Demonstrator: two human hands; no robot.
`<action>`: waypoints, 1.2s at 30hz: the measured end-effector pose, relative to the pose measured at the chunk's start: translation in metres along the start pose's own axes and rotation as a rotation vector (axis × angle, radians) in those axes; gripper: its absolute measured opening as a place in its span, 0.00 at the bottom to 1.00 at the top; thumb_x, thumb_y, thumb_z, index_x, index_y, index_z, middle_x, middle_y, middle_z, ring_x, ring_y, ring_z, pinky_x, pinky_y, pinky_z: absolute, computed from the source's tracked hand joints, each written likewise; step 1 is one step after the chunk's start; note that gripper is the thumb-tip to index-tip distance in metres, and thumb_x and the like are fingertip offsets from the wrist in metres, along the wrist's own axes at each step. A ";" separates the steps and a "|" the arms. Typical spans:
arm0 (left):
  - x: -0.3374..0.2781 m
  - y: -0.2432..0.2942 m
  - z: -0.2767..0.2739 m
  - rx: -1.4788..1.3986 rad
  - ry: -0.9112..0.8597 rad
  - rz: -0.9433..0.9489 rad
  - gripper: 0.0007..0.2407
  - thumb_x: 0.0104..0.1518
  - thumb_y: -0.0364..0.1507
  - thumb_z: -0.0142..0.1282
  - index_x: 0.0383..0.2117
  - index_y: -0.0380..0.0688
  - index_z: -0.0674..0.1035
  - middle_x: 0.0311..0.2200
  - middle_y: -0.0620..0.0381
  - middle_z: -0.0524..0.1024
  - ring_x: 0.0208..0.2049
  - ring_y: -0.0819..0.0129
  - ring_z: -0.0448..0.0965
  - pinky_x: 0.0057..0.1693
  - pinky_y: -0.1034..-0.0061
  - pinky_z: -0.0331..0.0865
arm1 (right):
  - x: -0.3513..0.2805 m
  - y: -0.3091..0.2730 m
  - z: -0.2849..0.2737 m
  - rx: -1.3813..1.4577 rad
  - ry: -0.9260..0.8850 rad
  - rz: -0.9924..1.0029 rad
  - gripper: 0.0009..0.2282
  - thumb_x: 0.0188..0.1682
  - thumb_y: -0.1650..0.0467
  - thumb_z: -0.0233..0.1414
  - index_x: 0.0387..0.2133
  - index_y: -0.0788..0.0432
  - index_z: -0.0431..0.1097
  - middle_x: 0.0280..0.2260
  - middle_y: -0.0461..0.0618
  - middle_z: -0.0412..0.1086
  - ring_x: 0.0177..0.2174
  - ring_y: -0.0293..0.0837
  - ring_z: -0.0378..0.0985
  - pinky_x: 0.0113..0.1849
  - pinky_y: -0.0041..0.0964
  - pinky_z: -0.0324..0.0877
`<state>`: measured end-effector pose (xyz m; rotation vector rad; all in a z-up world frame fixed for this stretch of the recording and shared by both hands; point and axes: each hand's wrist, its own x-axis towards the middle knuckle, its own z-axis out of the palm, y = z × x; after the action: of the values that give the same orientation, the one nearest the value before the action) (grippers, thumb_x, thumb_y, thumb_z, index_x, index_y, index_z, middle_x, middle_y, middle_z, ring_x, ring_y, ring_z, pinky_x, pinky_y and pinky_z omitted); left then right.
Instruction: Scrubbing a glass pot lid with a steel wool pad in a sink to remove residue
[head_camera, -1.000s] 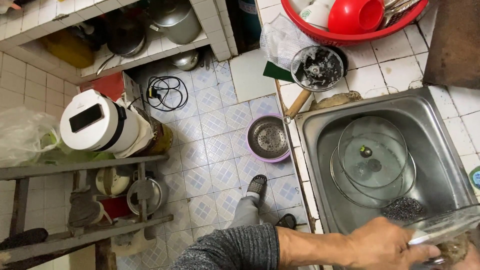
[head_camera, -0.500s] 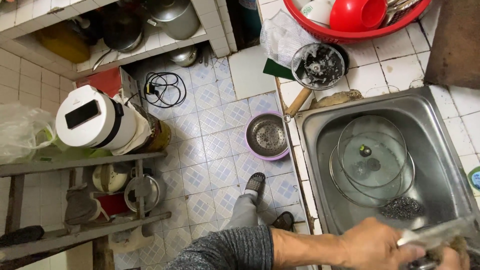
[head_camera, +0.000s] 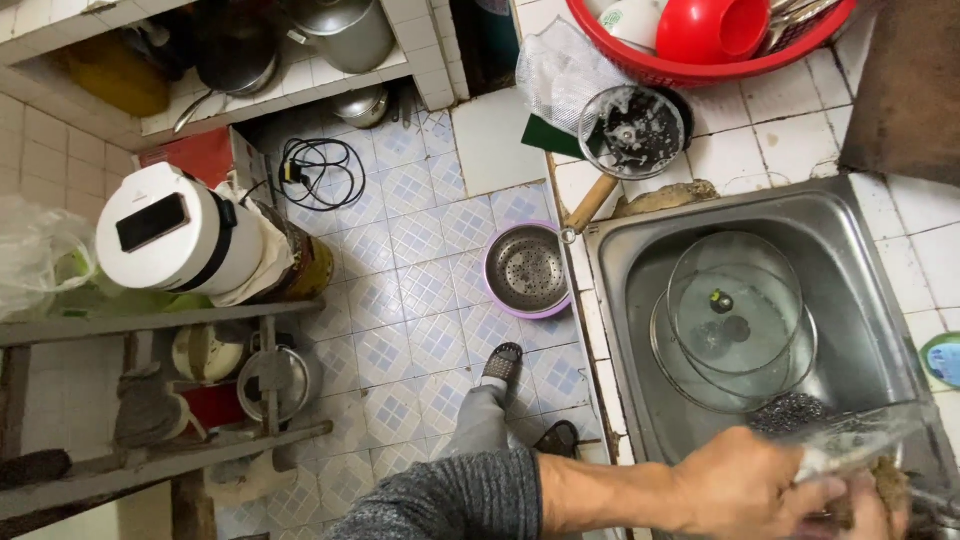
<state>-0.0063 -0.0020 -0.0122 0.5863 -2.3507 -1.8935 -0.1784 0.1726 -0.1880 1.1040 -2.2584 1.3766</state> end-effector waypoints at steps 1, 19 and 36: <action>-0.002 -0.002 0.003 0.013 0.025 0.068 0.27 0.60 0.47 0.31 0.29 0.32 0.76 0.20 0.36 0.76 0.23 0.39 0.79 0.31 0.52 0.71 | 0.014 -0.072 -0.012 0.004 -0.241 0.880 0.11 0.74 0.64 0.45 0.45 0.54 0.73 0.36 0.51 0.71 0.36 0.43 0.75 0.36 0.36 0.68; -0.010 -0.023 -0.051 -0.698 0.113 -0.238 0.14 0.61 0.34 0.55 0.48 0.42 0.83 0.31 0.55 0.83 0.28 0.72 0.80 0.36 0.79 0.76 | 0.116 -0.197 -0.030 -0.257 -0.493 0.860 0.17 0.50 0.60 0.52 0.48 0.54 0.76 0.43 0.48 0.78 0.47 0.42 0.75 0.49 0.38 0.63; -0.019 0.007 -0.061 -0.785 0.240 -0.120 0.08 0.58 0.24 0.61 0.20 0.40 0.83 0.12 0.60 0.71 0.18 0.79 0.65 0.29 0.85 0.61 | 0.097 -0.192 0.023 -0.154 -0.218 0.072 0.06 0.49 0.64 0.59 0.36 0.50 0.77 0.25 0.50 0.73 0.27 0.52 0.77 0.32 0.43 0.71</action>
<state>0.0271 -0.0509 0.0129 0.7962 -1.2868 -2.3884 -0.1008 0.0590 -0.0217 1.1812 -2.5315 1.1316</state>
